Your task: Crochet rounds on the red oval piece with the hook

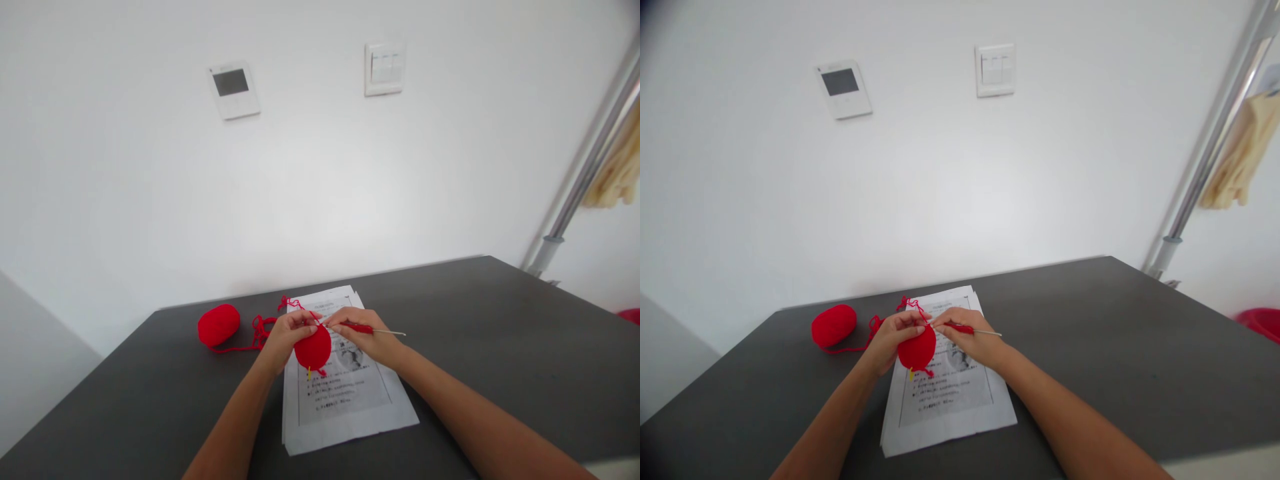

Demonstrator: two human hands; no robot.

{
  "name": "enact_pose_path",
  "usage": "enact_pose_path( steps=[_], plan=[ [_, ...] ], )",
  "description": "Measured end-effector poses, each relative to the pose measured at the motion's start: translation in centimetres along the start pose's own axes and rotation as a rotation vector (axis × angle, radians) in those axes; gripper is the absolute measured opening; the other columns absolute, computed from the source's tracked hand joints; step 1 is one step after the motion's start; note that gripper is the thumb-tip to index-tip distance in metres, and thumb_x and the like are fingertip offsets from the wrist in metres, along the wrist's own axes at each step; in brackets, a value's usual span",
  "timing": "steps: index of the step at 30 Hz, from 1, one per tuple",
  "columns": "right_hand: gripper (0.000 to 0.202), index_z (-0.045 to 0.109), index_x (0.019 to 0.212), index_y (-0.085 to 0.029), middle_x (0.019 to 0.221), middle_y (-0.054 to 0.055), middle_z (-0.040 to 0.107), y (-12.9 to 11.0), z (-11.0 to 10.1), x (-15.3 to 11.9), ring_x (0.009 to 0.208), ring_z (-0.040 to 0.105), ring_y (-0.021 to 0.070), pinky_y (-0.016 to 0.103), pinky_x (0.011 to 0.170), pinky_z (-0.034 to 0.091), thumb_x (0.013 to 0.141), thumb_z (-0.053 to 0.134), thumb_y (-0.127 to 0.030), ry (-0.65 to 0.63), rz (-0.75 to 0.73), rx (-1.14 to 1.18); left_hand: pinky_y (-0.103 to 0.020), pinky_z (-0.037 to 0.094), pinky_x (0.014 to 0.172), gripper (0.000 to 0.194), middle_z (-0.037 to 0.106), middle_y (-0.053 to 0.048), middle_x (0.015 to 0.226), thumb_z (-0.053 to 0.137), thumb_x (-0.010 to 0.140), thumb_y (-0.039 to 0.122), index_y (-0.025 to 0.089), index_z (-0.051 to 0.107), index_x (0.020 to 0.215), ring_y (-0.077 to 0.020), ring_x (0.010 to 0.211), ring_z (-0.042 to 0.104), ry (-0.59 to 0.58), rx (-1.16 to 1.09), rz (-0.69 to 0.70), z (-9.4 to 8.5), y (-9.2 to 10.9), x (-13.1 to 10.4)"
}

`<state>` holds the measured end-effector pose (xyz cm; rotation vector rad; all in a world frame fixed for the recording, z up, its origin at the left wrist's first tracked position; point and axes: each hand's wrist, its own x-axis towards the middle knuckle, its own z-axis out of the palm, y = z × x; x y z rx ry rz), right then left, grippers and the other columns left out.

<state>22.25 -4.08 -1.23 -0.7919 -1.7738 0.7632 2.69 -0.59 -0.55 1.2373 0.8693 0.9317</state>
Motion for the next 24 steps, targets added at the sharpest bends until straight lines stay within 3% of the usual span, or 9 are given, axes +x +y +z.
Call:
enact_pose_path(
  steps=[8, 17, 24],
  plan=[
    [0.02, 0.069, 0.087, -0.015, 0.087, 0.006, 0.071, 0.08, -0.77, 0.11, 0.081, 0.065, 0.0169, 0.029, 0.074, 0.051, 0.087, 0.058, -0.032, -0.077, 0.067, 0.065, -0.022, 0.036, 0.056, 0.027, 0.061, 0.0, 0.064, 0.078, 0.054, 0.02, 0.014, 0.073, 0.08, -0.0104, 0.057, 0.052, 0.005, 0.045, 0.006, -0.1, -0.14, 0.07],
    [0.017, 0.069, 0.088, -0.016, 0.085, 0.005, 0.071, -0.61, -1.01, 0.07, 0.077, 0.064, 0.015, 0.026, 0.07, 0.05, 0.088, 0.055, -0.026, -0.152, 0.042, -0.049, -0.022, 0.037, 0.057, 0.025, 0.064, -0.001, 0.065, 0.076, 0.055, 0.018, 0.014, 0.072, 0.08, -0.0111, 0.057, 0.054, 0.017, 0.116, 0.028, -0.09, -0.38, 0.28],
    [0.015, 0.068, 0.088, -0.018, 0.086, 0.004, 0.071, -0.83, -0.68, 0.01, 0.079, 0.065, 0.0158, 0.027, 0.072, 0.05, 0.087, 0.054, -0.019, -0.129, 0.03, -0.167, -0.023, 0.038, 0.057, 0.024, 0.061, 0.0, 0.066, 0.073, 0.059, 0.019, 0.013, 0.07, 0.082, -0.0118, 0.059, 0.053, 0.028, 0.211, 0.119, -0.12, -0.58, 0.39]
  ],
)
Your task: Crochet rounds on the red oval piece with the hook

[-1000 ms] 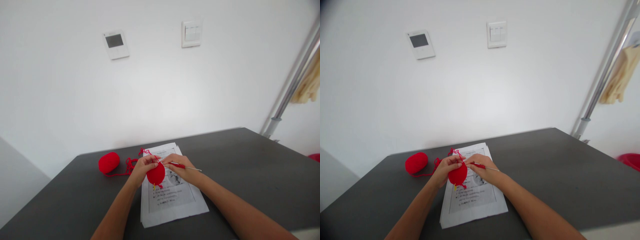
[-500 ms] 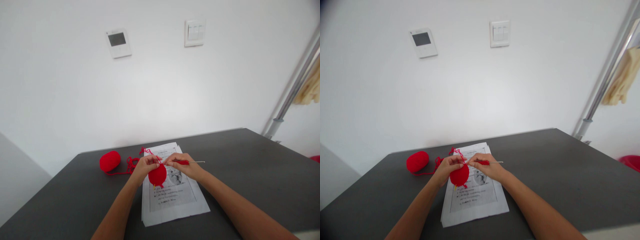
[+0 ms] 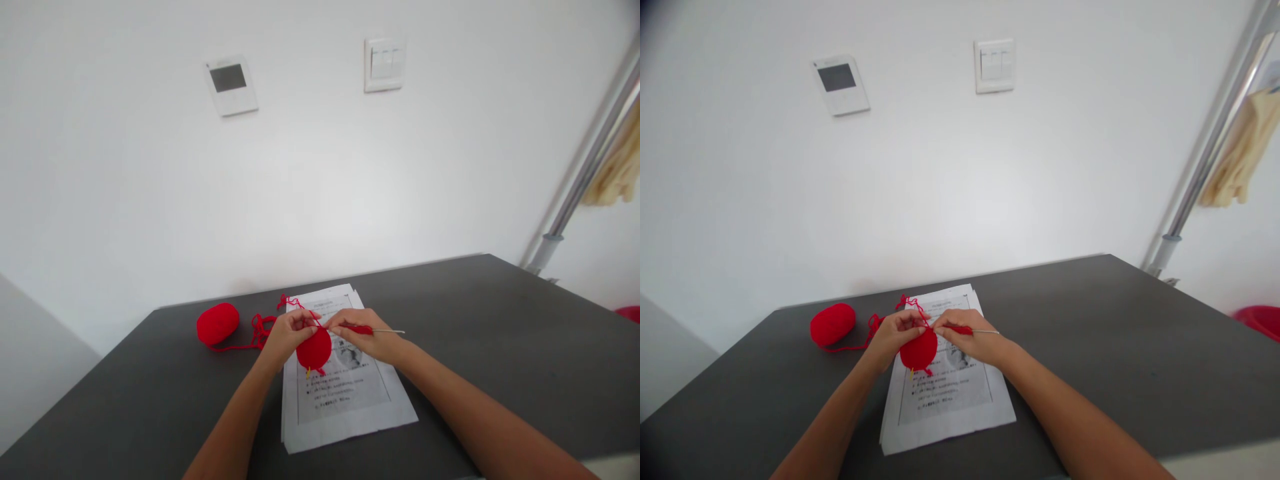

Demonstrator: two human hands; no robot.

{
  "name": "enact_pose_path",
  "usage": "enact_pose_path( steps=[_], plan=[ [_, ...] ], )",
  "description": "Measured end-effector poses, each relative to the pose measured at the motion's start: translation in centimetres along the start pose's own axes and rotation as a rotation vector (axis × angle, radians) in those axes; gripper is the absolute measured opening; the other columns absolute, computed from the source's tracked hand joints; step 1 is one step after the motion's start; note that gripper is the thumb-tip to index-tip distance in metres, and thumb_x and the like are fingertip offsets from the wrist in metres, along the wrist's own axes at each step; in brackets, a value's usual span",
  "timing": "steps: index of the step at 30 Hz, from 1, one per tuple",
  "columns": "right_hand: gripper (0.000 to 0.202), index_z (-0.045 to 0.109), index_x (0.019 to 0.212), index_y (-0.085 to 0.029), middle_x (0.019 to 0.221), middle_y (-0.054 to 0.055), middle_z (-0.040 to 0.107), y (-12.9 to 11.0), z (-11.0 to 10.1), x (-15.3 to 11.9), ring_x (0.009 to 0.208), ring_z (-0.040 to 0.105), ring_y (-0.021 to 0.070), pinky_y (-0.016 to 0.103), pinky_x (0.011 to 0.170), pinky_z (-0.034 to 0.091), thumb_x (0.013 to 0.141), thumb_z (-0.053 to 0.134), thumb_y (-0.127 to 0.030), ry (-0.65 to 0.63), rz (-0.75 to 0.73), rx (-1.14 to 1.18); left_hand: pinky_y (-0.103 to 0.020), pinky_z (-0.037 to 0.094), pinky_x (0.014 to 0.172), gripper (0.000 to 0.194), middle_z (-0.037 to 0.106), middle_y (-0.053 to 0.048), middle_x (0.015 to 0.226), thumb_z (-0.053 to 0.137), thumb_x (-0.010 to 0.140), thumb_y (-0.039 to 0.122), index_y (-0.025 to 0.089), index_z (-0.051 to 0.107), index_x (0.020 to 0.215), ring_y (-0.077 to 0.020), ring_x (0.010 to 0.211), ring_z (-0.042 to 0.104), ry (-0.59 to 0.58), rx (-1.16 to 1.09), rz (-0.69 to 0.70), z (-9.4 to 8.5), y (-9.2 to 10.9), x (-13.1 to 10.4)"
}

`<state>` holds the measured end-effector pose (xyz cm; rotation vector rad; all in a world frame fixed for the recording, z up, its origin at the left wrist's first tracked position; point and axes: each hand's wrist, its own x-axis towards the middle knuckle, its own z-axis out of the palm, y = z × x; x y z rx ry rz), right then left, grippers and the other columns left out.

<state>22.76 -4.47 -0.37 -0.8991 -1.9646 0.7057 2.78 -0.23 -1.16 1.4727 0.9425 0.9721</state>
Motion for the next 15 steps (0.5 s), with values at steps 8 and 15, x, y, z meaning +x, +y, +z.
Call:
enact_pose_path(
  steps=[8, 15],
  plan=[
    [0.015, 0.062, 0.093, -0.018, 0.092, 0.005, 0.067, 0.0, 0.5, -0.2, 0.084, 0.063, 0.0155, 0.027, 0.077, 0.05, 0.091, 0.047, -0.019, -0.01, -0.141, -0.116, -0.025, 0.042, 0.061, 0.018, 0.061, -0.001, 0.068, 0.063, 0.063, 0.012, 0.016, 0.068, 0.08, -0.0154, 0.065, 0.056, 0.071, 0.246, 0.188, 0.4, 0.1, -0.2],
    [0.013, 0.057, 0.09, -0.018, 0.091, 0.007, 0.058, 0.6, 1.4, -0.2, 0.081, 0.057, 0.0153, 0.027, 0.073, 0.049, 0.092, 0.044, -0.017, 0.002, -0.294, -0.238, -0.026, 0.043, 0.064, 0.025, 0.063, -0.002, 0.07, 0.064, 0.064, 0.012, 0.017, 0.07, 0.088, -0.0158, 0.067, 0.057, 0.072, 0.27, 0.209, 1.3, 0.2, -0.6]
  ],
)
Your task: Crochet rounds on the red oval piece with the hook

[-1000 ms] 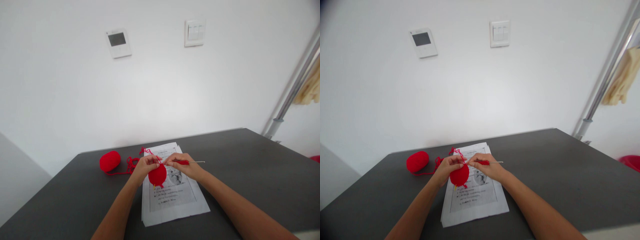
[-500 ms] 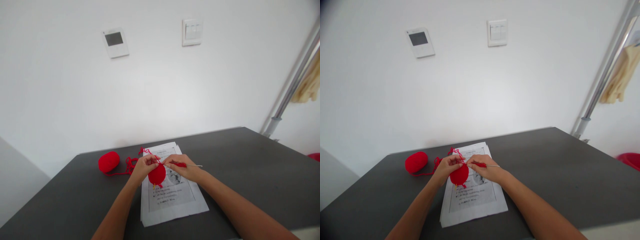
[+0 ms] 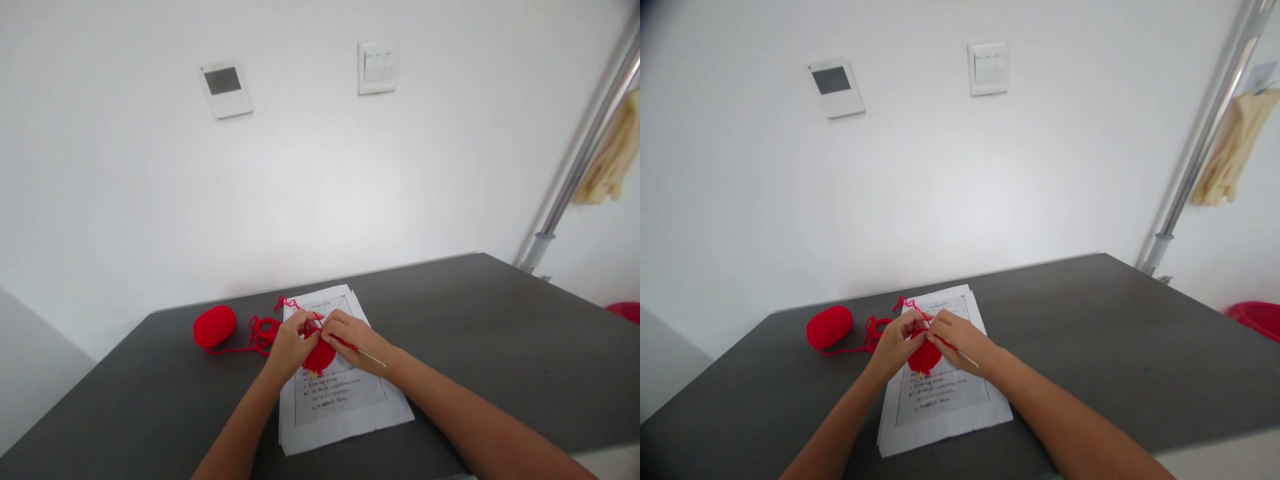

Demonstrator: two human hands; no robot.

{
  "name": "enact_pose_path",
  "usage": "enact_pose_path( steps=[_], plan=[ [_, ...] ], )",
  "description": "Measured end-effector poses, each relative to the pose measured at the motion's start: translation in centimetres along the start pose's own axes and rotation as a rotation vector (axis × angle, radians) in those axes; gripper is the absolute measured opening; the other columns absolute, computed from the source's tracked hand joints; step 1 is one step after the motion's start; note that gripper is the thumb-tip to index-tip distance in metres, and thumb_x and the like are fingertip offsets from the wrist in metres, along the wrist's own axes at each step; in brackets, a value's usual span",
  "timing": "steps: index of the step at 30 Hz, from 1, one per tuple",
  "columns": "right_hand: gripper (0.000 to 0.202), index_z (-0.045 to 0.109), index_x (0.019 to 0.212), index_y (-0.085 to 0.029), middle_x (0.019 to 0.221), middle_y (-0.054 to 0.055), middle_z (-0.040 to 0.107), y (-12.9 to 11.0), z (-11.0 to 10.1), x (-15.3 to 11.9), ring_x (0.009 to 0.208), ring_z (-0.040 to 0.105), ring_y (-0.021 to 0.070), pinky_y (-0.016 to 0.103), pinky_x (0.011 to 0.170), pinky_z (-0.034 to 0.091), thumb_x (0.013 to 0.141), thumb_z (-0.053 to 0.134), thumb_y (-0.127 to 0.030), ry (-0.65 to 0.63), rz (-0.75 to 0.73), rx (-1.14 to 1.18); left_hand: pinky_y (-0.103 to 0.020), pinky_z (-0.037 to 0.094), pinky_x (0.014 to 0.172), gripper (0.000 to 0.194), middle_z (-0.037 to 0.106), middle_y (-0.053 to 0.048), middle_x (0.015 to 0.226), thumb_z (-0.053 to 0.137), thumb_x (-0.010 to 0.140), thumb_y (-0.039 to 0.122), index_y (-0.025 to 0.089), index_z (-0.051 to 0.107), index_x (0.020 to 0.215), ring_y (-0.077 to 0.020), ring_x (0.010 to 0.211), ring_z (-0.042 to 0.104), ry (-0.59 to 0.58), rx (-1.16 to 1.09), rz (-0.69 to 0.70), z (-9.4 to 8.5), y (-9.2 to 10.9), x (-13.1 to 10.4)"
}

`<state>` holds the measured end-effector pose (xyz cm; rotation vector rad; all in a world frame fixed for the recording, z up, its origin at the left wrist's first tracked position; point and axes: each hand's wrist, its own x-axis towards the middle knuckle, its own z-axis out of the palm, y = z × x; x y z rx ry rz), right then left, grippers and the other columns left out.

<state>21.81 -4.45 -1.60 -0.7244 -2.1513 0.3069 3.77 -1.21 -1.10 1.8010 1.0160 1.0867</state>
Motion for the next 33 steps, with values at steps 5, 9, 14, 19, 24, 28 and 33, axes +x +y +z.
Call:
enact_pose_path(
  steps=[5, 9, 14, 19, 24, 28, 33],
  plan=[
    [0.013, 0.057, 0.101, -0.021, 0.104, 0.007, 0.056, 0.9, 0.1, -0.3, 0.091, 0.058, 0.0151, 0.028, 0.08, 0.05, 0.091, 0.048, -0.018, 0.029, 0.022, 0.007, -0.026, 0.043, 0.06, 0.04, 0.063, 0.0, 0.065, 0.076, 0.058, 0.02, 0.014, 0.069, 0.097, -0.0144, 0.061, 0.057, 0.009, -0.275, -0.167, 0.1, -0.4, 0.4],
    [0.015, 0.058, 0.101, -0.021, 0.107, 0.008, 0.06, 1.4, -0.2, -0.3, 0.096, 0.059, 0.0151, 0.028, 0.085, 0.049, 0.093, 0.046, -0.018, 0.009, -0.048, 0.009, -0.024, 0.042, 0.061, 0.042, 0.063, 0.001, 0.063, 0.081, 0.053, 0.02, 0.013, 0.071, 0.093, -0.0115, 0.06, 0.056, 0.029, -0.478, -0.277, 0.3, -0.5, 0.3],
    [0.017, 0.058, 0.101, -0.019, 0.112, 0.01, 0.06, 1.4, -0.1, -0.2, 0.102, 0.058, 0.0174, 0.031, 0.088, 0.05, 0.093, 0.044, -0.018, 0.036, -0.129, -0.11, -0.028, 0.045, 0.066, 0.042, 0.067, -0.004, 0.069, 0.082, 0.054, 0.023, 0.011, 0.071, 0.093, -0.0152, 0.064, 0.061, -0.042, -0.694, -0.392, 0.9, 0.1, -0.1],
    [0.016, 0.056, 0.102, -0.019, 0.108, 0.01, 0.057, 0.9, 1.0, -0.2, 0.098, 0.057, 0.0206, 0.035, 0.083, 0.052, 0.092, 0.043, -0.018, 0.096, -0.067, -0.237, -0.029, 0.046, 0.067, 0.042, 0.068, -0.004, 0.07, 0.079, 0.058, 0.025, 0.012, 0.07, 0.097, -0.0165, 0.066, 0.062, -0.004, -0.67, -0.339, 1.3, -0.3, -0.1],
    [0.012, 0.053, 0.097, -0.017, 0.1, 0.012, 0.057, 0.2, 1.8, 0.0, 0.092, 0.055, 0.0217, 0.036, 0.078, 0.052, 0.091, 0.043, -0.016, 0.141, -0.028, -0.255, -0.025, 0.043, 0.063, 0.042, 0.063, 0.001, 0.064, 0.076, 0.061, 0.024, 0.013, 0.069, 0.1, -0.0135, 0.061, 0.057, 0.067, -0.391, -0.217, 1.2, -0.8, 0.2],
    [0.009, 0.054, 0.09, -0.019, 0.093, 0.009, 0.06, -0.1, 1.3, 0.1, 0.089, 0.054, 0.0217, 0.036, 0.077, 0.051, 0.09, 0.045, -0.016, 0.1, 0.061, -0.217, -0.024, 0.041, 0.059, 0.041, 0.06, 0.002, 0.062, 0.072, 0.061, 0.022, 0.013, 0.069, 0.101, -0.0127, 0.058, 0.054, 0.054, -0.235, -0.178, 0.8, -1.0, 0.4],
    [0.01, 0.059, 0.089, -0.02, 0.091, 0.007, 0.065, 0.0, 0.2, 0.2, 0.09, 0.057, 0.021, 0.035, 0.08, 0.049, 0.09, 0.049, -0.018, 0.092, 0.078, -0.103, -0.025, 0.041, 0.059, 0.039, 0.06, 0.002, 0.063, 0.071, 0.062, 0.022, 0.014, 0.07, 0.1, -0.0134, 0.061, 0.054, 0.055, -0.135, -0.131, -0.3, -1.7, 0.9]
  ],
)
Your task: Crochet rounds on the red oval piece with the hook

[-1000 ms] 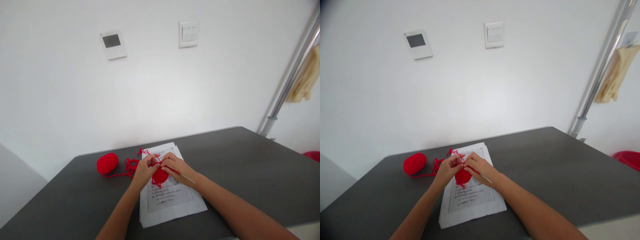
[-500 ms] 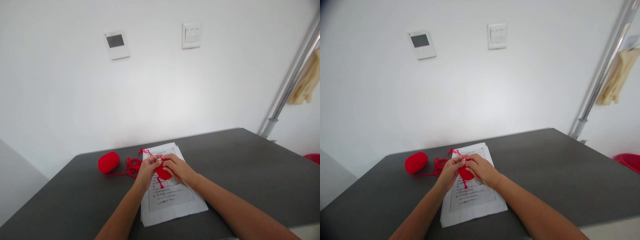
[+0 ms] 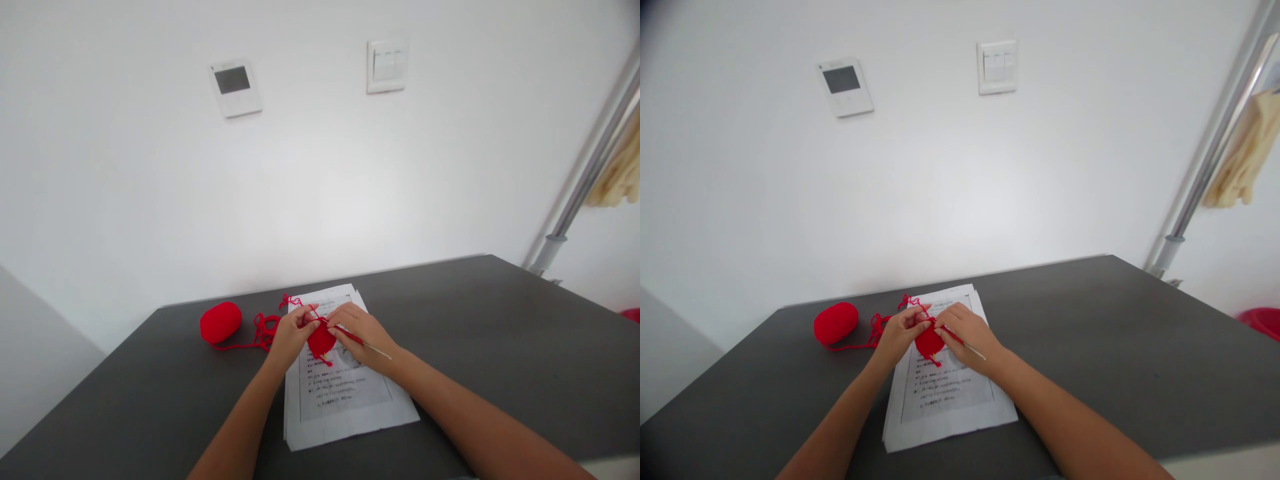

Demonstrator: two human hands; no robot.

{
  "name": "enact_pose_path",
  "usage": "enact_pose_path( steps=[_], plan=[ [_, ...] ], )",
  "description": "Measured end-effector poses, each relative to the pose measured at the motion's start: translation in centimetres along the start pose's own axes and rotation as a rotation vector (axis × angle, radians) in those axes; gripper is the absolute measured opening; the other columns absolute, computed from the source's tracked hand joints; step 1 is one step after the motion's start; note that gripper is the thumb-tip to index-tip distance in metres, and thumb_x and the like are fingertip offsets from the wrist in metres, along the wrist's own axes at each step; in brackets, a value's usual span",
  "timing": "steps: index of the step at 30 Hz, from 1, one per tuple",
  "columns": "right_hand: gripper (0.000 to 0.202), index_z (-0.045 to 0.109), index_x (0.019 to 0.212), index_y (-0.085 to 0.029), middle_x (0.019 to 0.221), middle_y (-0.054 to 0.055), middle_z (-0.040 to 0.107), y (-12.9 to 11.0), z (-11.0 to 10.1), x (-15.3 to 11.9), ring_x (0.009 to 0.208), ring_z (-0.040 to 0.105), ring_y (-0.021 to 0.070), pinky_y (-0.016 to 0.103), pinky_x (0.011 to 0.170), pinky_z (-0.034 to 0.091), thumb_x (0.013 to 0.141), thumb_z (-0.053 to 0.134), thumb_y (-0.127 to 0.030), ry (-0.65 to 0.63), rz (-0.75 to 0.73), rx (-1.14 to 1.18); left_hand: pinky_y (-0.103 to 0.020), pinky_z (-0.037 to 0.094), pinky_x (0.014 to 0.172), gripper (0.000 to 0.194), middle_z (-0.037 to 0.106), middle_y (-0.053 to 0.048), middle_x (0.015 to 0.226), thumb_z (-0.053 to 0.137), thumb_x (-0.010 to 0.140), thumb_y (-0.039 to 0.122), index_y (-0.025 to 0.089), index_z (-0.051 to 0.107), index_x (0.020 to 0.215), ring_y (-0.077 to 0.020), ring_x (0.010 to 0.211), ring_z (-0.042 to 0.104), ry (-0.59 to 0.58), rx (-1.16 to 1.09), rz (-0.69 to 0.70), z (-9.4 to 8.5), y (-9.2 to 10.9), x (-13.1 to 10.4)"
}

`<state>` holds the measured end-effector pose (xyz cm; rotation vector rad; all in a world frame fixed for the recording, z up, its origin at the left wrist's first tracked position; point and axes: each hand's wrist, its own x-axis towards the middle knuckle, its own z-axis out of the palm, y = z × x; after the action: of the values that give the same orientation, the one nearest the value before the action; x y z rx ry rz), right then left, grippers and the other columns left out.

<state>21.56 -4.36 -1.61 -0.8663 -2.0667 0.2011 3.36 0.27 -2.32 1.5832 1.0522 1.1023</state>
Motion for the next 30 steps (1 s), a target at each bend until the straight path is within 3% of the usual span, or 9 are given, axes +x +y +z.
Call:
enact_pose_path(
  steps=[7, 14, 20, 26, 30],
  plan=[
    [0.012, 0.066, 0.087, -0.019, 0.084, 0.004, 0.069, -0.1, -1.2, 0.3, 0.079, 0.063, 0.017, 0.028, 0.074, 0.048, 0.086, 0.054, -0.017, -0.027, 0.155, 0.147, -0.026, 0.044, 0.063, 0.034, 0.063, -0.002, 0.069, 0.07, 0.067, 0.027, 0.016, 0.071, 0.099, -0.0165, 0.069, 0.056, -0.047, 0.117, 0.076, -1.0, -0.1, 0.3],
    [0.012, 0.069, 0.081, -0.017, 0.071, 0.0, 0.067, -0.5, -2.1, 0.7, 0.066, 0.059, 0.013, 0.023, 0.065, 0.045, 0.084, 0.057, -0.019, -0.042, 0.284, 0.302, -0.026, 0.042, 0.061, 0.032, 0.061, -0.001, 0.067, 0.069, 0.067, 0.026, 0.013, 0.071, 0.096, -0.015, 0.065, 0.054, -0.127, 0.119, 0.07, -1.3, 0.8, 0.3],
    [0.012, 0.07, 0.078, -0.015, 0.069, 0.001, 0.066, -0.4, -2.5, 0.8, 0.065, 0.059, 0.0132, 0.024, 0.063, 0.045, 0.082, 0.061, -0.023, -0.024, 0.354, 0.433, -0.027, 0.043, 0.065, 0.019, 0.067, -0.004, 0.074, 0.073, 0.063, 0.024, 0.015, 0.072, 0.079, -0.0171, 0.07, 0.058, -0.12, 0.074, 0.04, -1.6, 1.4, 0.1],
    [0.021, 0.07, 0.077, -0.015, 0.07, 0.003, 0.069, 0.0, -1.7, 0.8, 0.07, 0.065, 0.016, 0.029, 0.068, 0.053, 0.076, 0.07, -0.036, 0.034, 0.457, 0.745, -0.025, 0.043, 0.065, 0.027, 0.07, -0.003, 0.072, 0.079, 0.058, 0.025, 0.015, 0.073, 0.082, -0.0141, 0.066, 0.059, -0.178, -0.189, -0.156, -1.6, 0.9, 0.0],
    [0.018, 0.071, 0.081, -0.016, 0.077, 0.005, 0.071, -0.3, -1.3, 0.5, 0.072, 0.066, 0.0158, 0.028, 0.069, 0.054, 0.081, 0.066, -0.033, 0.05, 0.315, 0.595, -0.022, 0.042, 0.061, 0.032, 0.071, -0.003, 0.068, 0.083, 0.052, 0.022, 0.014, 0.074, 0.082, -0.011, 0.059, 0.059, -0.239, -0.362, -0.277, -1.3, 1.0, -0.3]
  ],
)
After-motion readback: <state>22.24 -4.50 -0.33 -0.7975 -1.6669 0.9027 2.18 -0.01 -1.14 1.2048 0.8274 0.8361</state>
